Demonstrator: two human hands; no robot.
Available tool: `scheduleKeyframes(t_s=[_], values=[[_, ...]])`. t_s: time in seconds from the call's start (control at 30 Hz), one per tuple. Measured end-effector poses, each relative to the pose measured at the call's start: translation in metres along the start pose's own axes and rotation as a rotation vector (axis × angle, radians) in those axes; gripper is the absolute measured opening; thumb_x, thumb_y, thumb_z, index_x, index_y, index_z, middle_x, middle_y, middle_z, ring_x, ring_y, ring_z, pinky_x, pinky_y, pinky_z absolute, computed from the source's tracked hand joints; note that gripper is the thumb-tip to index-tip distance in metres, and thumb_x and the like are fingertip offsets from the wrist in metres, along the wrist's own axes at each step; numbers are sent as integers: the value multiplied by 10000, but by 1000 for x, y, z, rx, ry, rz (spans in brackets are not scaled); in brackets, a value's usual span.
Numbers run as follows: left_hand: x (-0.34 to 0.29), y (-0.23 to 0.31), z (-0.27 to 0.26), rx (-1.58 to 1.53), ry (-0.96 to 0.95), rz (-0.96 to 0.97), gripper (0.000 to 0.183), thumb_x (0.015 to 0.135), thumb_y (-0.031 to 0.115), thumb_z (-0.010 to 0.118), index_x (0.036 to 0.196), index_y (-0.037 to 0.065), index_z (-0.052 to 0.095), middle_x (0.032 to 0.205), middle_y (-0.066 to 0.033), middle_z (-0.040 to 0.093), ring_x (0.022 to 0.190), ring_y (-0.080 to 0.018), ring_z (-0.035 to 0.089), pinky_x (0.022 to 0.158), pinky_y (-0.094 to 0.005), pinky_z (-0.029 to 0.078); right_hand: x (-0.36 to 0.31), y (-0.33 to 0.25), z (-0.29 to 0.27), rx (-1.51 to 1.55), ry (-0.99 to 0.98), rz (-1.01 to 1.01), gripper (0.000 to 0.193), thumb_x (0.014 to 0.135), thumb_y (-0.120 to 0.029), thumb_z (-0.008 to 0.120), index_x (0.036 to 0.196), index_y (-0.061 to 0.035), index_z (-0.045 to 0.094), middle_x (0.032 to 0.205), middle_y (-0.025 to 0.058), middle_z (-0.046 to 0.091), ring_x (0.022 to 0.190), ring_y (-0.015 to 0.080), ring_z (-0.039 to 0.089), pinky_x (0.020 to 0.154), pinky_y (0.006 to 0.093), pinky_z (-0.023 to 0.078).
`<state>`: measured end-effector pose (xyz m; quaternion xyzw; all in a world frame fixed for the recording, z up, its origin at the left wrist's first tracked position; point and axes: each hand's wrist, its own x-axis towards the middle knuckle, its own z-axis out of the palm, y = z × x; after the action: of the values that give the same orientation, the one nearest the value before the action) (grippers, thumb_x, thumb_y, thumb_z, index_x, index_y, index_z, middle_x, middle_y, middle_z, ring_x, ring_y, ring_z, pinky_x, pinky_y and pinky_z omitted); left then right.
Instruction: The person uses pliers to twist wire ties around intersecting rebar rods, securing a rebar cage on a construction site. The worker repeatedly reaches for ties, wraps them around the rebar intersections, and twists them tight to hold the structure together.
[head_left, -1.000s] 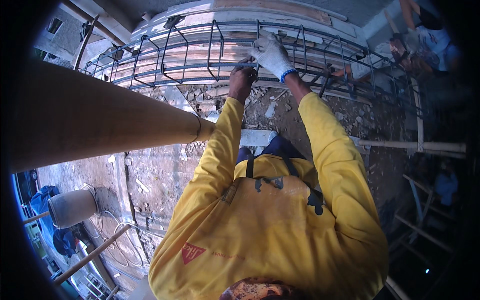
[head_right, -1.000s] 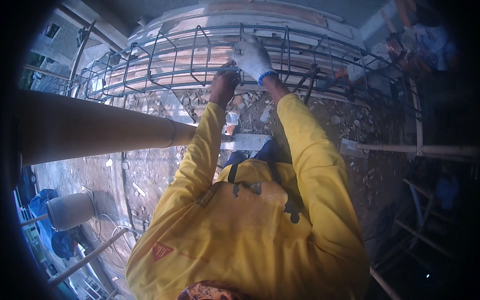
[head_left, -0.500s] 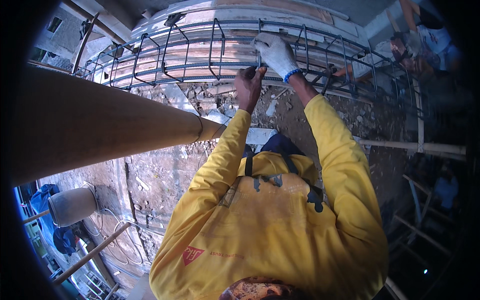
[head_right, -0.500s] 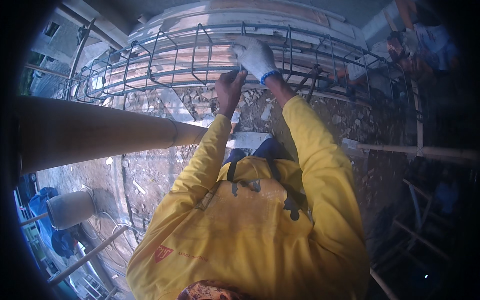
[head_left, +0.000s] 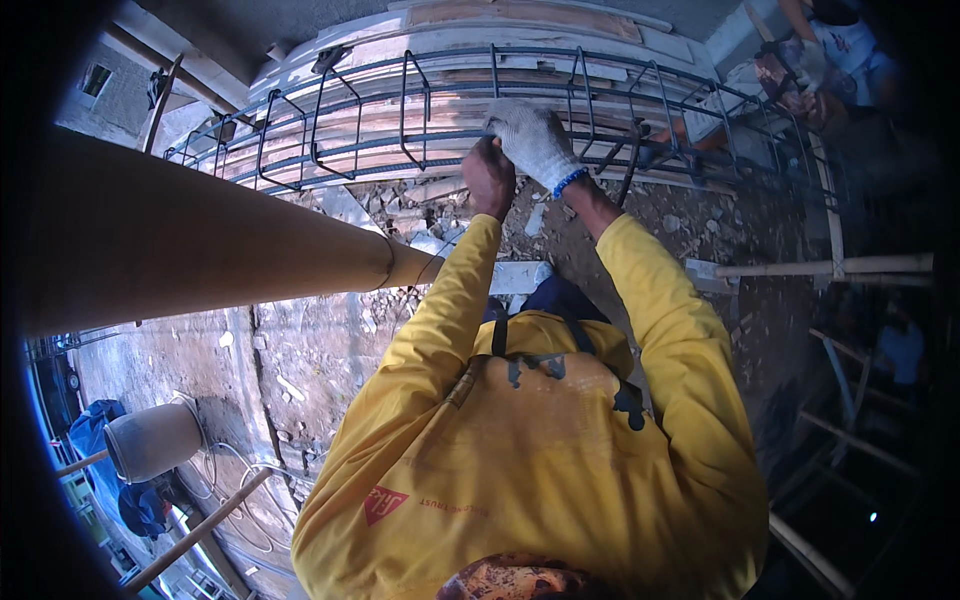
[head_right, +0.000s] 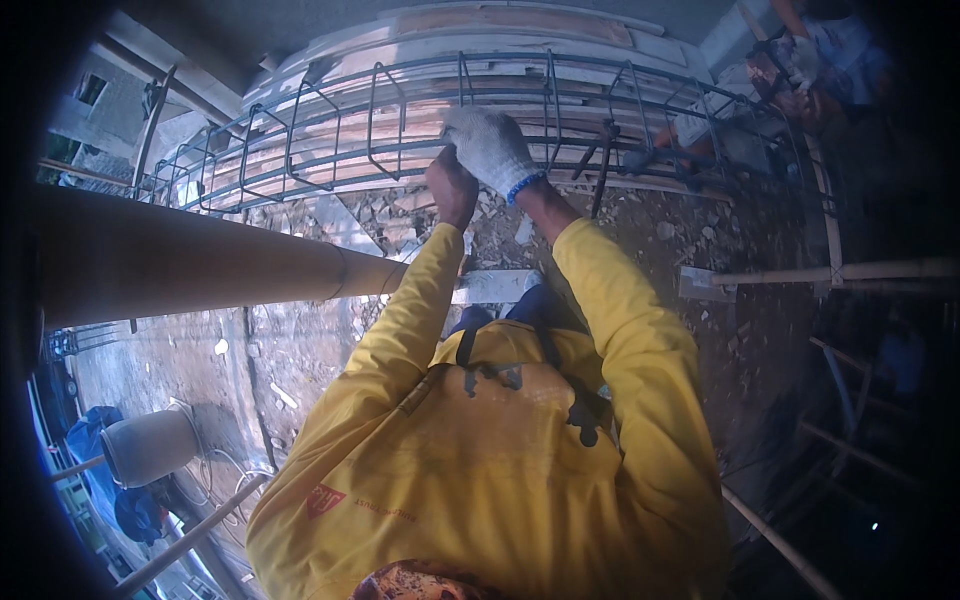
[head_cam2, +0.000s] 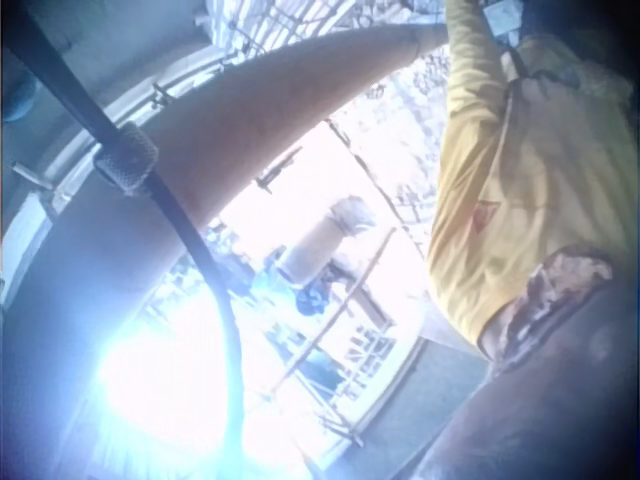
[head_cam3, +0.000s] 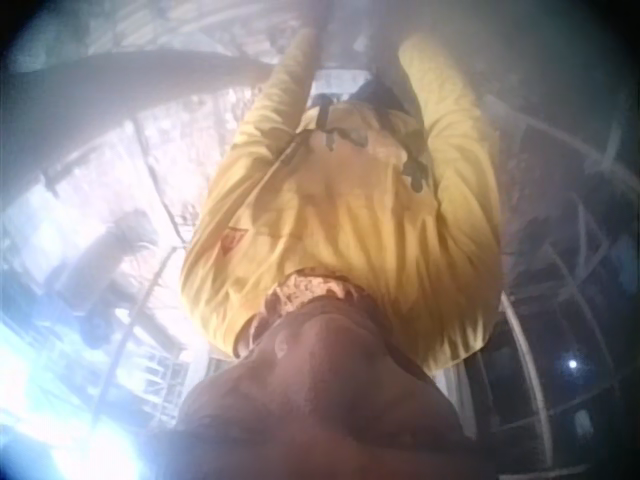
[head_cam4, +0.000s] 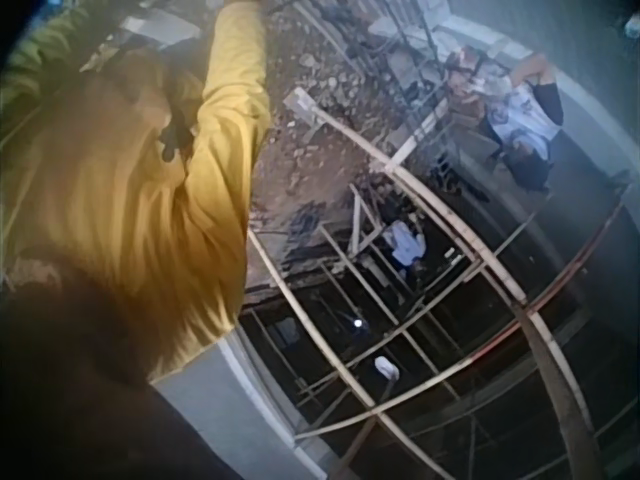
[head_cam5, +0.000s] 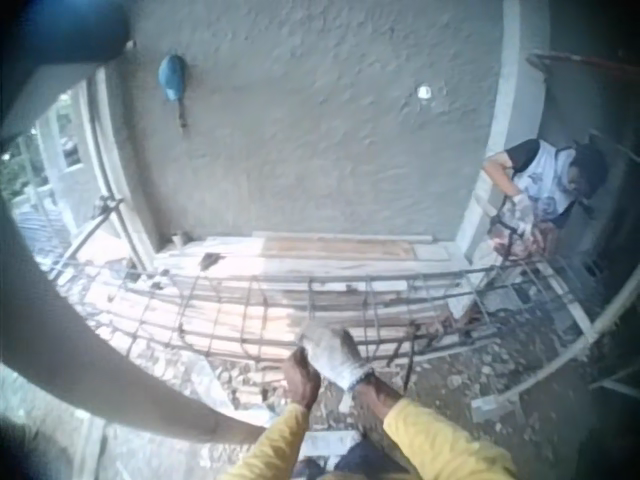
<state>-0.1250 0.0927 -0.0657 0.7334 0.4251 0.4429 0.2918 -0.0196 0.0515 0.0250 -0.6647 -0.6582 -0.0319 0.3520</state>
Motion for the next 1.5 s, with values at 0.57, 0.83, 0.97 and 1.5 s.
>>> scheduleKeyframes(t_s=[0.57, 0.83, 0.97, 1.5], values=[[3, -22, -6, -236, -86, 1, 274, 1019, 221, 677, 914, -32, 671, 725, -256, 617, 641, -420, 560, 632, -466, 456, -67, 16, -17, 98, -68, -11, 431, 844, -4, 697, 1251, -128, 761, 1234, 102, 756, 1152, 335, 705, 1001, 436, 573], [8, -11, -22, -367, -213, -137, 490, 1064, 381, 640, 892, -76, 681, 678, -150, 627, 642, -215, 547, 637, -410, 465, -69, 31, -12, -92, -31, -255, 352, 857, -8, 662, 1149, -164, 782, 1175, 26, 767, 1104, 255, 724, 978, 409, 576], [13, -1, -28, -350, -214, -133, 524, 1056, 400, 657, 878, -91, 707, 643, -126, 626, 648, -140, 510, 620, -389, 461, -75, 23, -23, -152, -94, -197, 403, 844, -45, 699, 1225, -163, 758, 1237, 43, 750, 1140, 282, 703, 1004, 426, 558], [11, 7, -19, -269, -96, -125, 338, 1039, 262, 652, 979, -43, 785, 714, -275, 666, 590, -312, 641, 620, -448, 483, 29, 44, 8, -290, -668, 187, 308, 889, -342, 722, 1091, -117, 776, 1095, 190, 769, 1038, 381, 745, 895, 513, 586]])
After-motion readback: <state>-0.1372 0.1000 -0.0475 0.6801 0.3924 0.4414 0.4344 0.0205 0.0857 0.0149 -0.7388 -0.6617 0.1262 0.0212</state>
